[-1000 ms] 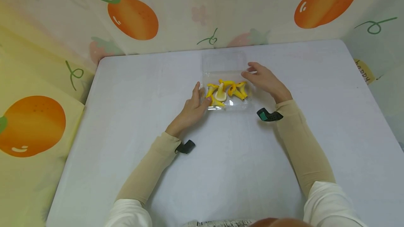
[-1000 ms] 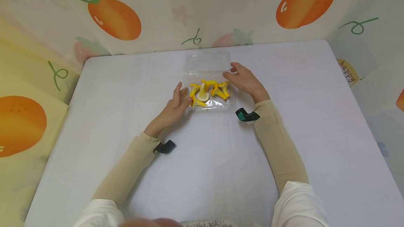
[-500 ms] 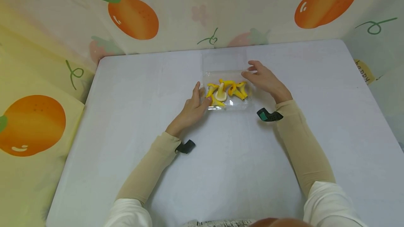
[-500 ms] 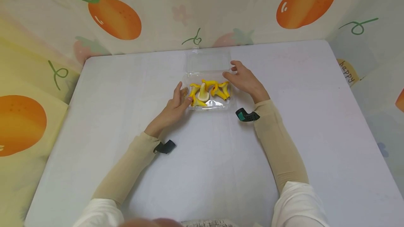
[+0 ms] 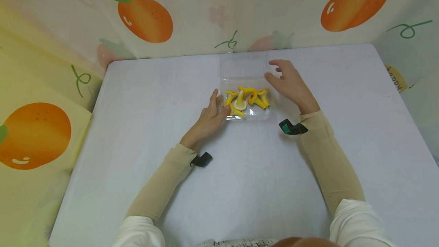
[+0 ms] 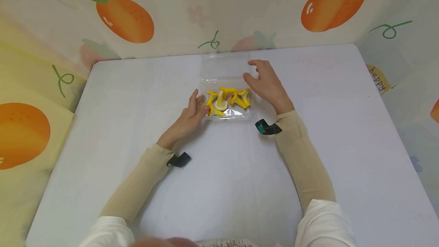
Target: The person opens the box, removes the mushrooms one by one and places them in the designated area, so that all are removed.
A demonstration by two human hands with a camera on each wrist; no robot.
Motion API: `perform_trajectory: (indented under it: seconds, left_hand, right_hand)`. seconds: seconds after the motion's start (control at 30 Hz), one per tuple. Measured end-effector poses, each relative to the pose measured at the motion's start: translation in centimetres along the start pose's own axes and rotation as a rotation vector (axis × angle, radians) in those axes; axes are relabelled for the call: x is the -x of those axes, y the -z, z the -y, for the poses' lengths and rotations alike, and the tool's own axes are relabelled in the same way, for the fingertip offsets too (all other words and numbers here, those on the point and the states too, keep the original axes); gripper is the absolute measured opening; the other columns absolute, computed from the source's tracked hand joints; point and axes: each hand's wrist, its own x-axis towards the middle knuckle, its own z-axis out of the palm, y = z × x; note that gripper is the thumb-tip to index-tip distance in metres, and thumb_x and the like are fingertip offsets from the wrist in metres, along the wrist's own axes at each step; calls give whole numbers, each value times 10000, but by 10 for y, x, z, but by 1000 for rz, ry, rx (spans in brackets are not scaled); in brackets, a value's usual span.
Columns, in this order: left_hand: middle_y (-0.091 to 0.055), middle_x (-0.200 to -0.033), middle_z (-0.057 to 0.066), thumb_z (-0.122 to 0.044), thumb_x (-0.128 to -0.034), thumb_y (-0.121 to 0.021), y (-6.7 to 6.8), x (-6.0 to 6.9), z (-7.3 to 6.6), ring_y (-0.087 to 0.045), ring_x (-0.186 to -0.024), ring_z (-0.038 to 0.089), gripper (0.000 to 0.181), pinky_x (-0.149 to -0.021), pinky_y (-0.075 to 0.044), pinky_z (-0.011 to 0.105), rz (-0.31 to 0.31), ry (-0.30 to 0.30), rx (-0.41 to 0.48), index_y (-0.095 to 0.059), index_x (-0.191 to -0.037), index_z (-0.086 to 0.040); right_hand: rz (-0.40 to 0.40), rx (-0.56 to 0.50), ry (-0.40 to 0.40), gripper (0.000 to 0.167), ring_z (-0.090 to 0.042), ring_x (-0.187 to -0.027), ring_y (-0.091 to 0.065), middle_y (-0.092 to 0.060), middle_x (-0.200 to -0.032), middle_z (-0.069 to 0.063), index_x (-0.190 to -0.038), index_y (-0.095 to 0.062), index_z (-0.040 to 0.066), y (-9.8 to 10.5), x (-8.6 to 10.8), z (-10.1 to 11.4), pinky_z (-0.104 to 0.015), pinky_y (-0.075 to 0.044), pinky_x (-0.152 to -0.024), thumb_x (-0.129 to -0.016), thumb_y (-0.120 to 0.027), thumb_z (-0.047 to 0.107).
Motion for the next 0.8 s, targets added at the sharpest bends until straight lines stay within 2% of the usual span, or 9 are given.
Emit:
perform_trajectory:
  seconds: [0.17,0.4,0.8]
  left_hand:
    - [-197,-1698,86,-552,-1029,-377,0,1,-1,-190,-1557,378,850,-1275,-184,539,-2,6,4,95,-1628,-176]
    - [-194,-1697,96,-554,-1029,-384,-1,1,-1,-195,-1561,355,853,-1277,-194,518,-4,8,0,92,-1628,-177]
    - [-197,-1697,96,-550,-1028,-397,-1,0,-1,-199,-1560,357,855,-1270,-201,542,-7,8,3,81,-1629,-176]
  right_hand:
    - [-45,-16,97,548,-382,-1414,-393,-341,-1576,-174,-1501,-422,66,0,8,10,-552,-377,-1176,-1029,-509,331]
    - [-29,-7,200,495,-348,-1375,-436,-428,-1515,-157,-1448,-472,47,-5,13,19,-554,-404,-1147,-1019,-549,282]
    - [143,24,330,448,-369,-1331,-492,-522,-1452,-138,-1418,-527,51,-29,11,24,-544,-435,-1105,-1008,-599,215]
